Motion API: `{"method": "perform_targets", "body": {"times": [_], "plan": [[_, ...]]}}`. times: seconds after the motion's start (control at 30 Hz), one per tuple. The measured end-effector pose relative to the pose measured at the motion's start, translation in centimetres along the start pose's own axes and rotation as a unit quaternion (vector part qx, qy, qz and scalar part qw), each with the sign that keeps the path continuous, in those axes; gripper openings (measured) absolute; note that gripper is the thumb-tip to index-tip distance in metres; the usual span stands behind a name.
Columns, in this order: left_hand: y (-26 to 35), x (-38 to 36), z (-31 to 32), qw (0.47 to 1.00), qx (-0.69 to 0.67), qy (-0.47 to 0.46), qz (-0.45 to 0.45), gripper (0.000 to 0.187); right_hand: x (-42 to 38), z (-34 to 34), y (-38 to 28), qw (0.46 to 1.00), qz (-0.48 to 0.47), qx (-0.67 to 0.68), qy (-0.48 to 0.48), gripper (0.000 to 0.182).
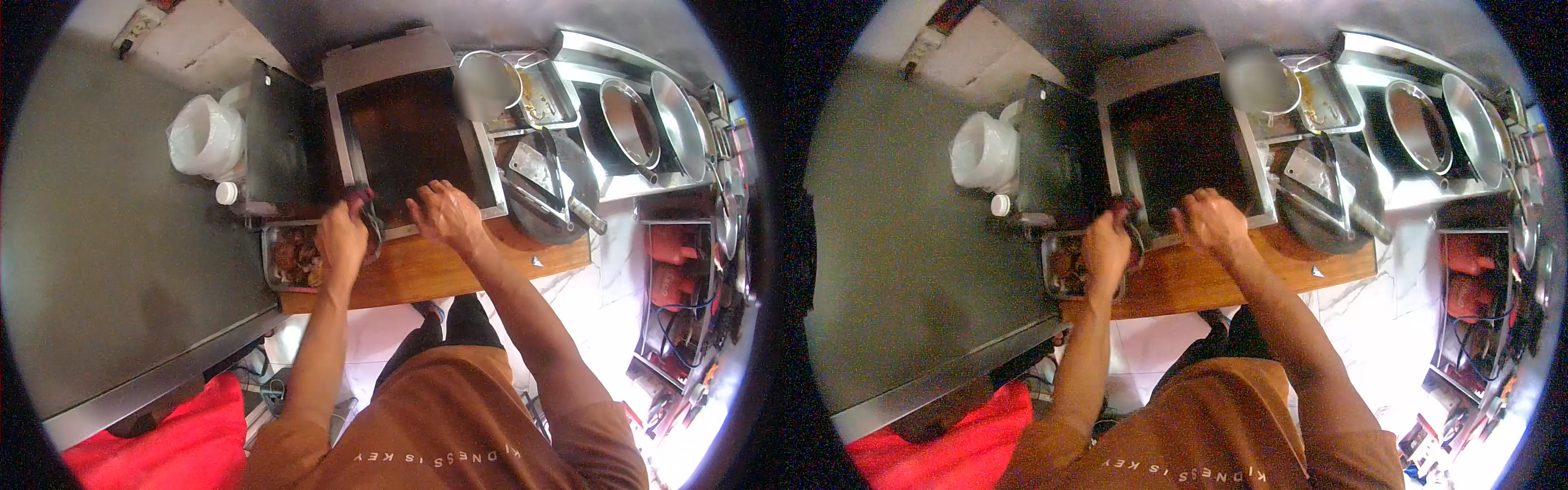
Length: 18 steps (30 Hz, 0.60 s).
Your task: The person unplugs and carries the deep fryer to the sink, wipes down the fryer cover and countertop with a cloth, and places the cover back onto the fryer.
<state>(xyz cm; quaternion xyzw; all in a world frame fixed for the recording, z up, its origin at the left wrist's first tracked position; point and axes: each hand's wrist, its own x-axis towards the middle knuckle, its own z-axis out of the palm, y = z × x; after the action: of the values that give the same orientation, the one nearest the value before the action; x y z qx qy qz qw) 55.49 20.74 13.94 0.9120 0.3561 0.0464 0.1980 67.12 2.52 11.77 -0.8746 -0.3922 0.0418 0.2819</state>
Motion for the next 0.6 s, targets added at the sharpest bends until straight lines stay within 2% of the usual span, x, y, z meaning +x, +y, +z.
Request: {"method": "perform_targets", "body": {"times": [0.07, 0.1, 0.17, 0.27, 0.3, 0.4, 0.53, 0.6], "plan": [[0.4, -3.9, -0.9, 0.999, 0.031, -0.008, 0.02, 0.03, 0.1, 0.1, 0.1, 1.0, 0.005, 0.015, -0.006, 0.024], [-0.2, -5.0, -0.4, 0.998, 0.005, 0.032, 0.044, 0.029, 0.1, 0.2, 0.2, 1.0, 0.006, 0.021, -0.008, 0.023], [-1.5, -5.9, 1.5, 0.988, -0.049, 0.114, 0.095, 0.03, -0.1, 0.7, 1.0, 0.995, -0.003, 0.073, 0.068, 0.023], [2.3, -6.9, -0.4, 0.974, 0.009, 0.162, 0.16, 0.036, -0.1, 0.1, 1.3, 0.979, 0.021, 0.154, 0.134, 0.028], [3.2, -7.3, -0.2, 0.978, 0.01, 0.124, 0.169, 0.037, -0.3, -0.2, 1.4, 0.972, 0.035, 0.181, 0.146, 0.031], [5.2, -8.0, 2.2, 0.975, -0.025, 0.095, 0.199, 0.033, -0.2, -0.1, 1.8, 0.948, 0.05, 0.248, 0.193, 0.035], [8.0, -7.7, 4.9, 0.953, -0.005, 0.013, 0.302, 0.024, 0.0, -0.7, 1.3, 0.929, 0.077, 0.302, 0.201, 0.039], [8.5, -7.8, 4.7, 0.955, 0.019, 0.009, 0.296, 0.022, 0.0, -0.8, 1.6, 0.927, 0.083, 0.303, 0.207, 0.039]]}}
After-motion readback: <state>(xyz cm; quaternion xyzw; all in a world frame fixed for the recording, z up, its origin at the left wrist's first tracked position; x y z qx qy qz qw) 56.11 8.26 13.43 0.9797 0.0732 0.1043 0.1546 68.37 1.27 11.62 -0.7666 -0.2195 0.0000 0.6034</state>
